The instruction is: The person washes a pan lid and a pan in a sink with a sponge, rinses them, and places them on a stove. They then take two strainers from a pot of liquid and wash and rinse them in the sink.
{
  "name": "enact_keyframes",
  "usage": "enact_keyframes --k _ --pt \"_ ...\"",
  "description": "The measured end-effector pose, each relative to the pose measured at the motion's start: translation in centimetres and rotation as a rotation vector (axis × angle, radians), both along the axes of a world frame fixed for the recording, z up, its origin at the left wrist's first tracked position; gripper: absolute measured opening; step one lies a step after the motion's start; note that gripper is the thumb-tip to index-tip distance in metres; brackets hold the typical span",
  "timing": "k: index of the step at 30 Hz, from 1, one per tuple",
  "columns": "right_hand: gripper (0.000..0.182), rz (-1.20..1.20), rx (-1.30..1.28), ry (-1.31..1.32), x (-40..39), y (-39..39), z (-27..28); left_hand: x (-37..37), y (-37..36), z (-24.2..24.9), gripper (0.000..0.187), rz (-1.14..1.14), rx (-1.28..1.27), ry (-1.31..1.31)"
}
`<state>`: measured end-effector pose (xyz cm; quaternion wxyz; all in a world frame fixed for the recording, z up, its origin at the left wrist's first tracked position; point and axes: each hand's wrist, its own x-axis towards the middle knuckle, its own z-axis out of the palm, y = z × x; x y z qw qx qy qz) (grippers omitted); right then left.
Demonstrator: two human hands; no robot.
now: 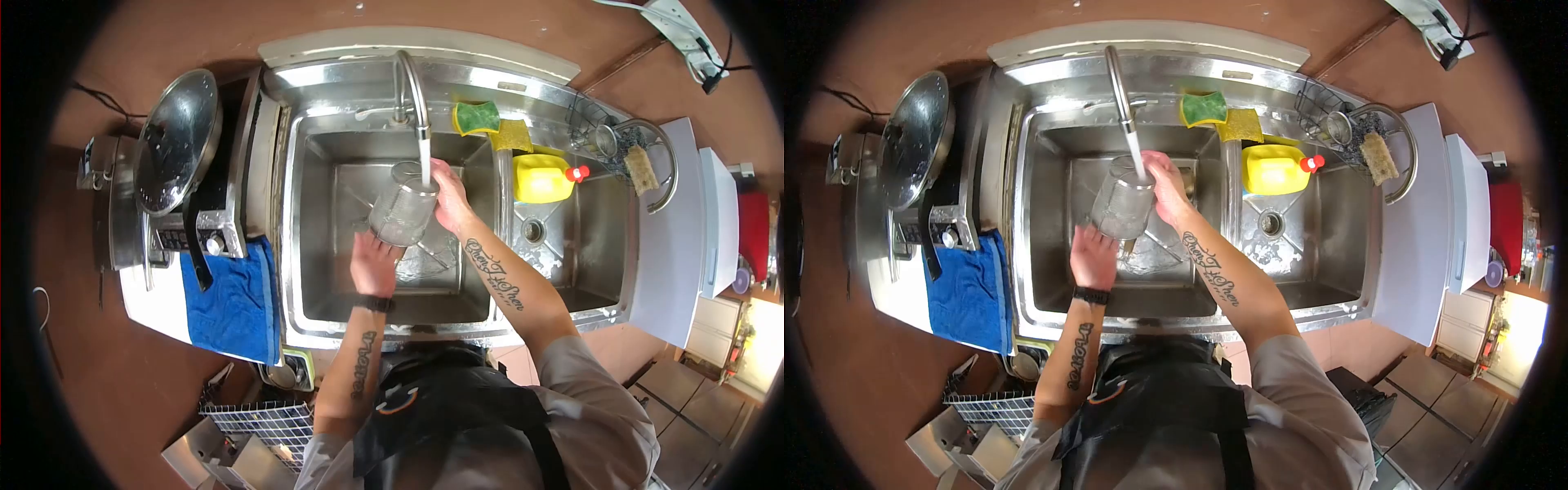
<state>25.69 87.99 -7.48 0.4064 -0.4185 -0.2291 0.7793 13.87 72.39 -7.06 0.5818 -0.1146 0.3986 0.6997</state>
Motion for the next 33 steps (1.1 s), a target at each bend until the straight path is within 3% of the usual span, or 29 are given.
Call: enact_keyframes --k 1,3,5,11,14,16,17,19,20,23,25,28,31,33 --pt "0.025 0.016 -0.01 -0.002 -0.2 -0.5 -0.2 0.4 0.6 0.9 0.042 0.066 0.013 -0.083" --pt "0.037 0.131 0.243 -0.241 -0.7 -0.6 -0.1 1.3 1.8 -1.0 0.046 0.108 0.056 -0.032" --pt "0.037 0.115 0.178 -0.306 -1.0 -0.7 1.7 1.1 2.9 -1.9 0.045 0.119 0.038 -0.059" --pt "0.04 0.097 0.226 -0.271 -0.6 0.7 3.6 1.6 4.4 -2.0 0.05 -0.138 0.028 -0.048" --pt "0.051 0.198 0.397 -0.413 -0.9 0.5 4.5 1.7 5.1 -1.3 0.048 -0.117 -0.034 -0.127" --pt "0.07 0.352 0.889 -0.765 -0.5 0.2 6.0 1.3 5.8 -0.7 0.046 -0.139 -0.047 -0.14" --pt "0.07 0.361 0.889 -0.768 -0.1 0.7 5.9 1.2 6.1 -0.5 0.045 -0.164 -0.062 -0.153" --pt "0.089 0.31 0.757 -0.863 0.9 2.5 5.8 1.1 6.9 -0.1 0.041 -0.149 -0.009 -0.164" --pt "0.092 0.339 0.823 -0.921 1.4 2.8 7.3 1.2 7.3 0.1 0.038 -0.143 0.044 -0.168" --pt "0.093 0.403 0.906 -1.089 2.5 3.3 8.9 1.6 8.3 1.2 0.032 -0.114 0.124 -0.2" --pt "0.093 0.383 0.855 -1.076 2.8 3.6 8.3 1.6 8.9 1.6 0.039 -0.114 0.158 -0.183" --pt "0.094 0.258 0.797 -0.972 3.1 3.6 7.9 1.2 9.0 0.9 0.039 -0.115 0.152 -0.238" --pt "0.092 0.222 0.802 -1.079 3.8 3.7 7.7 1.2 9.0 0.4 0.039 -0.123 0.133 -0.255" --pt "0.088 0.224 0.749 -1.013 4.6 3.7 8.0 1.4 8.9 0.5 0.038 -0.108 0.158 -0.261"
